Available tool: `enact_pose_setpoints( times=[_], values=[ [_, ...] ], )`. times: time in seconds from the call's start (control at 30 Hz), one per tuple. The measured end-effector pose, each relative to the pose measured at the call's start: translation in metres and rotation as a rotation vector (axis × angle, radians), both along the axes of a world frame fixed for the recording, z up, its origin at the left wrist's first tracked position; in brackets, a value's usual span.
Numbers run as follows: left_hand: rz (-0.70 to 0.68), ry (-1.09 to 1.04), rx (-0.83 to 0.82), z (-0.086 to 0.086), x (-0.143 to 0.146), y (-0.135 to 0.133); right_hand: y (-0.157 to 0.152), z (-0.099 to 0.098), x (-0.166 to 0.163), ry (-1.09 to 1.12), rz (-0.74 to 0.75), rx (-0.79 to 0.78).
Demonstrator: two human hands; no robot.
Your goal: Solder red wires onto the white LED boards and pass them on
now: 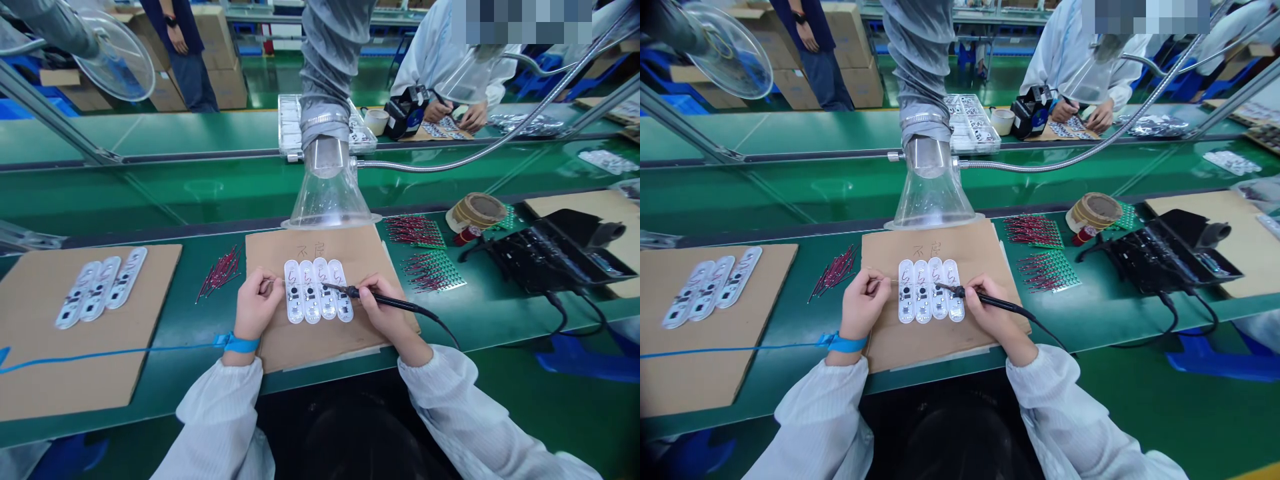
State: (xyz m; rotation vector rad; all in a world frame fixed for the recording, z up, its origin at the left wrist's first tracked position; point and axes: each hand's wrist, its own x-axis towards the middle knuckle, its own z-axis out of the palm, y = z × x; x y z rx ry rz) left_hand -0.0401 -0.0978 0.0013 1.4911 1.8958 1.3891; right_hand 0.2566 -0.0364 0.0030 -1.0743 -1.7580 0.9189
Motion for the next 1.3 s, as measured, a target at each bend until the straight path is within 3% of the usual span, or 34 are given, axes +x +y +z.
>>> enact_pose_setpoints(
  times=[0.27, 0.53, 1.17, 1.3],
  values=[
    [-0.06, 0.002, -0.038, 0.009, 0.003, 0.002, 0.002, 0.0, 0.0, -0.018, 0.001, -0.022],
    [0.041, -0.075, -0.043, 0.002, -0.016, -0.018, -0.006, -0.002, -0.014, 0.07, -0.067, -0.018],
    [-0.081, 0.009, -0.089, 0.005, -0.011, -0.017, -0.005, -0.004, -0.022, 0.004, 0.001, -0.027],
    [-0.04, -0.002, -0.065, 0.002, -0.012, -0.019, -0.005, -0.008, -0.02, 0.02, -0.005, -0.032]
  ],
)
